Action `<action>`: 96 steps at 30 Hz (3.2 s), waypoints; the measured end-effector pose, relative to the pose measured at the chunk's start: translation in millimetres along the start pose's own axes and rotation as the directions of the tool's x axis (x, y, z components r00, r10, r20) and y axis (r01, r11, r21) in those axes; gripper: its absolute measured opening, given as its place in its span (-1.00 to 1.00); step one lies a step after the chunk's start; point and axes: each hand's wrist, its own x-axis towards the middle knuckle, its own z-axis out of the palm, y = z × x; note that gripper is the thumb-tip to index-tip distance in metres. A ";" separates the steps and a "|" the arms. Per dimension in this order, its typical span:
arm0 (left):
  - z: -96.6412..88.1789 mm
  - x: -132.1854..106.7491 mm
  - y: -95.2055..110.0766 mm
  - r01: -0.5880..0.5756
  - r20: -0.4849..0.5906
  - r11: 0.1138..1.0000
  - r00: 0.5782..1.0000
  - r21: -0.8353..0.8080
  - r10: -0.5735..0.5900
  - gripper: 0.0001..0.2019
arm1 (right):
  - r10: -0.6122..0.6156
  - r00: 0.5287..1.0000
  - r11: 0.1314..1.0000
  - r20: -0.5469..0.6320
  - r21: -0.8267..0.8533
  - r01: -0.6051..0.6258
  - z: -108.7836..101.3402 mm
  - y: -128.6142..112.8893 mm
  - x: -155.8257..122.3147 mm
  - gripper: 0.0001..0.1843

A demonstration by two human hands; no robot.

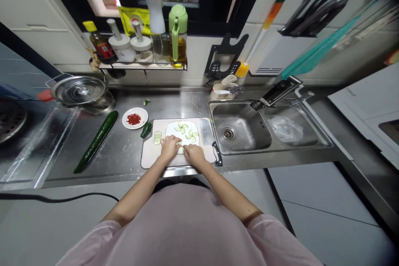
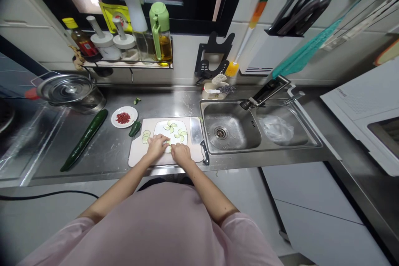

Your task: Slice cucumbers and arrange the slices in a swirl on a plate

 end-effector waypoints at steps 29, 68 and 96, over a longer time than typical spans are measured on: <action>0.8 -2.2 2.5 0.077 -0.125 0.986 0.987 -0.151 -0.096 -0.78 | 0.110 0.989 0.979 -0.097 0.181 -0.091 0.6 7.4 0.1 -0.55; -8.1 -22.1 -52.6 0.455 -0.348 0.870 0.797 -0.191 -0.493 -0.83 | 0.165 0.938 0.919 -0.304 0.394 -0.034 -3.9 8.4 -15.5 -0.58; -53.6 -4.3 -14.9 0.043 -0.236 0.510 0.851 -0.859 -0.470 -0.72 | 0.190 0.919 0.828 -0.347 0.559 0.040 -34.3 14.4 3.1 -0.61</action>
